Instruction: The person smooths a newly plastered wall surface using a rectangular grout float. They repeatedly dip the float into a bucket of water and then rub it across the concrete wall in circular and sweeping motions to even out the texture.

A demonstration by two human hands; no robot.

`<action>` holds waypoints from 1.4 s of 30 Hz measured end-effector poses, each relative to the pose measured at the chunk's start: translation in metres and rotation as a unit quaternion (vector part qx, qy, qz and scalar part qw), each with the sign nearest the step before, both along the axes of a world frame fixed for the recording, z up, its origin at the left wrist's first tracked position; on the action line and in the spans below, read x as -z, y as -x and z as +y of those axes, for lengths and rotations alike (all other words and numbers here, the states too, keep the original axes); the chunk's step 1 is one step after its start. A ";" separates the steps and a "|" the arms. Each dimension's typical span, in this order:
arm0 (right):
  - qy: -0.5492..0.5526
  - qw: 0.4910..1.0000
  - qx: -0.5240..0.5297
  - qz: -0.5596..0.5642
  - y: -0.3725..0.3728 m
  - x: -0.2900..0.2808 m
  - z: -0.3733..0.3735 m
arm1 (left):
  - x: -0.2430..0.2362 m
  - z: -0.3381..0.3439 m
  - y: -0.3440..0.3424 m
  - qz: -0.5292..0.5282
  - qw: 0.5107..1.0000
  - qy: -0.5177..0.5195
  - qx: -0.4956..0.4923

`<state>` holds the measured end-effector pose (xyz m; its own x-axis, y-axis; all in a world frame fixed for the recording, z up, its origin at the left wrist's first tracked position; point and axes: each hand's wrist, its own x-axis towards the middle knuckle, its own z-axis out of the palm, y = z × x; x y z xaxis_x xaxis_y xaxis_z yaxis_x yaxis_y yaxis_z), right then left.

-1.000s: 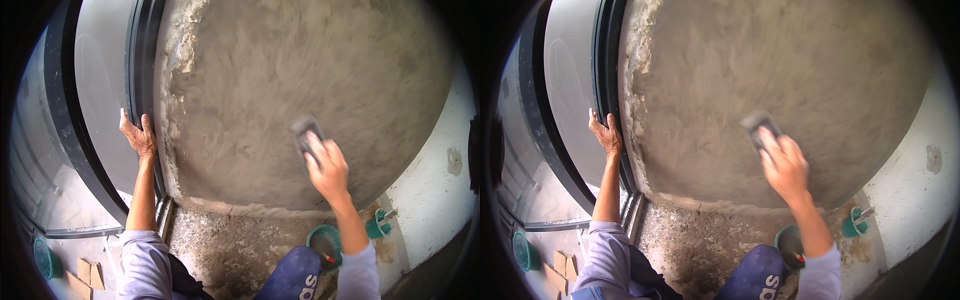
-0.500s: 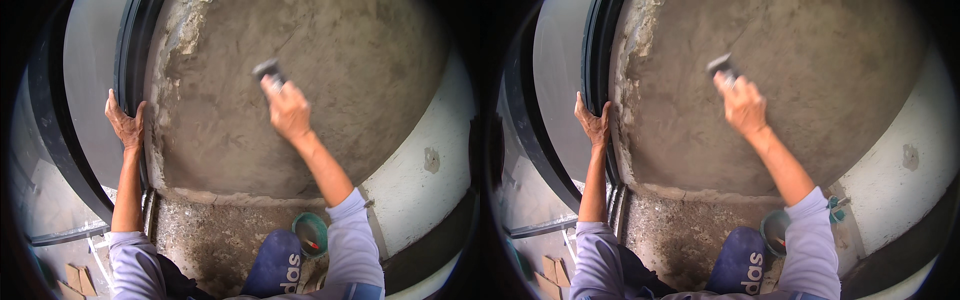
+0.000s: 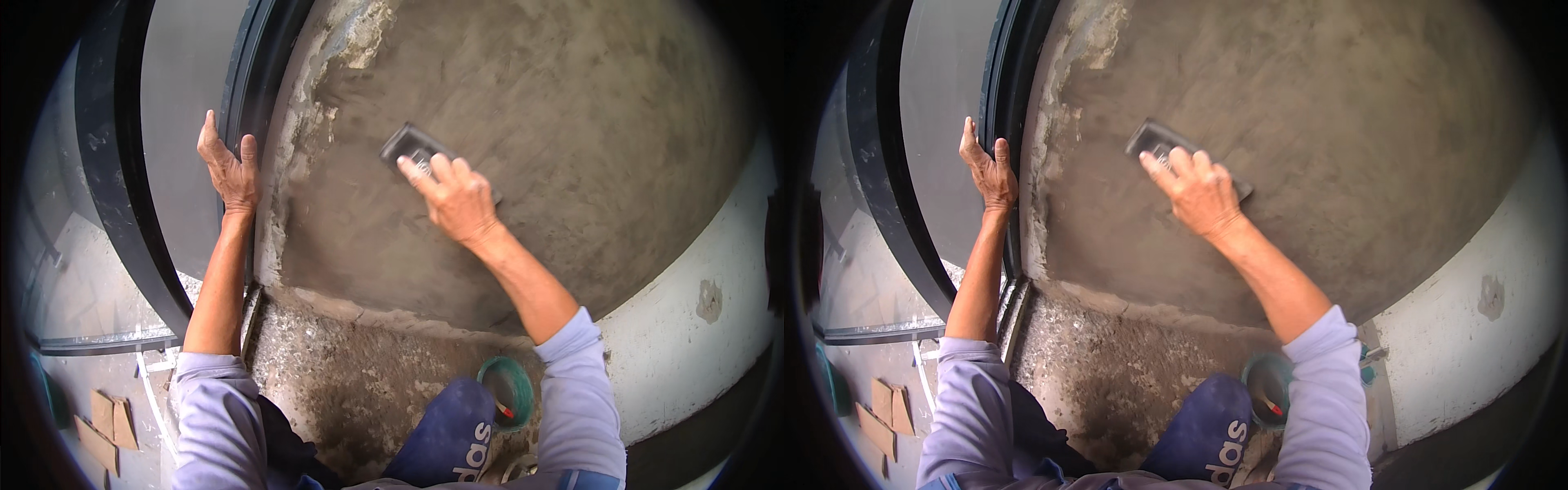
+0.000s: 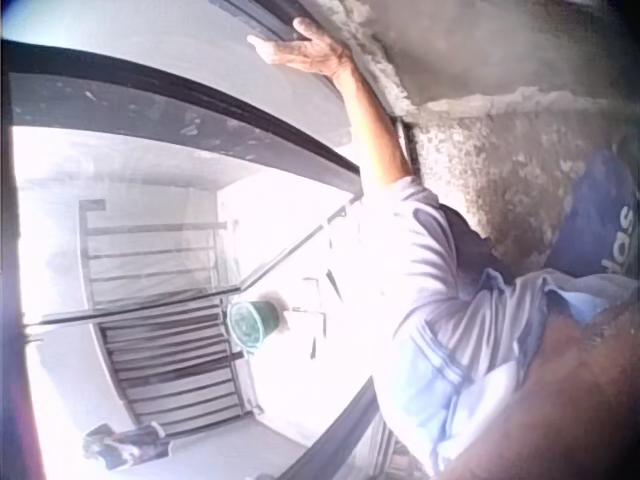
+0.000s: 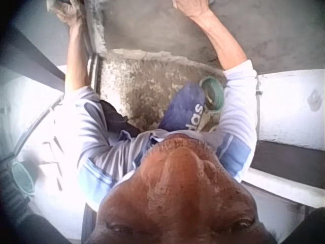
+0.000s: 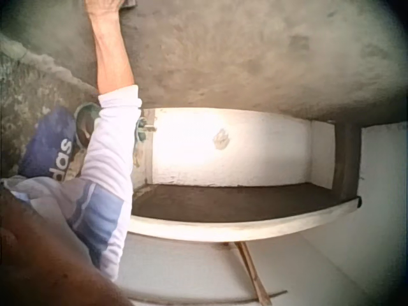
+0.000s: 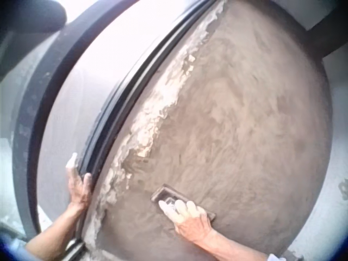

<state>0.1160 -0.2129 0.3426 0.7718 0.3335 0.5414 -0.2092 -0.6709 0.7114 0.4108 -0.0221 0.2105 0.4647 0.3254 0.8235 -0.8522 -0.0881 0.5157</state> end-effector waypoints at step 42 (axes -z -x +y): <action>-0.029 0.983 -0.077 -0.165 -0.077 -0.155 0.043 | -0.014 0.000 0.011 0.072 0.995 0.058 0.046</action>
<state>0.1928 -0.1700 0.4981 0.4942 0.3935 0.7752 -0.3142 -0.7506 0.5813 0.4002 -0.0224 0.2245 0.6074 0.3650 0.7056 -0.7705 0.0546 0.6351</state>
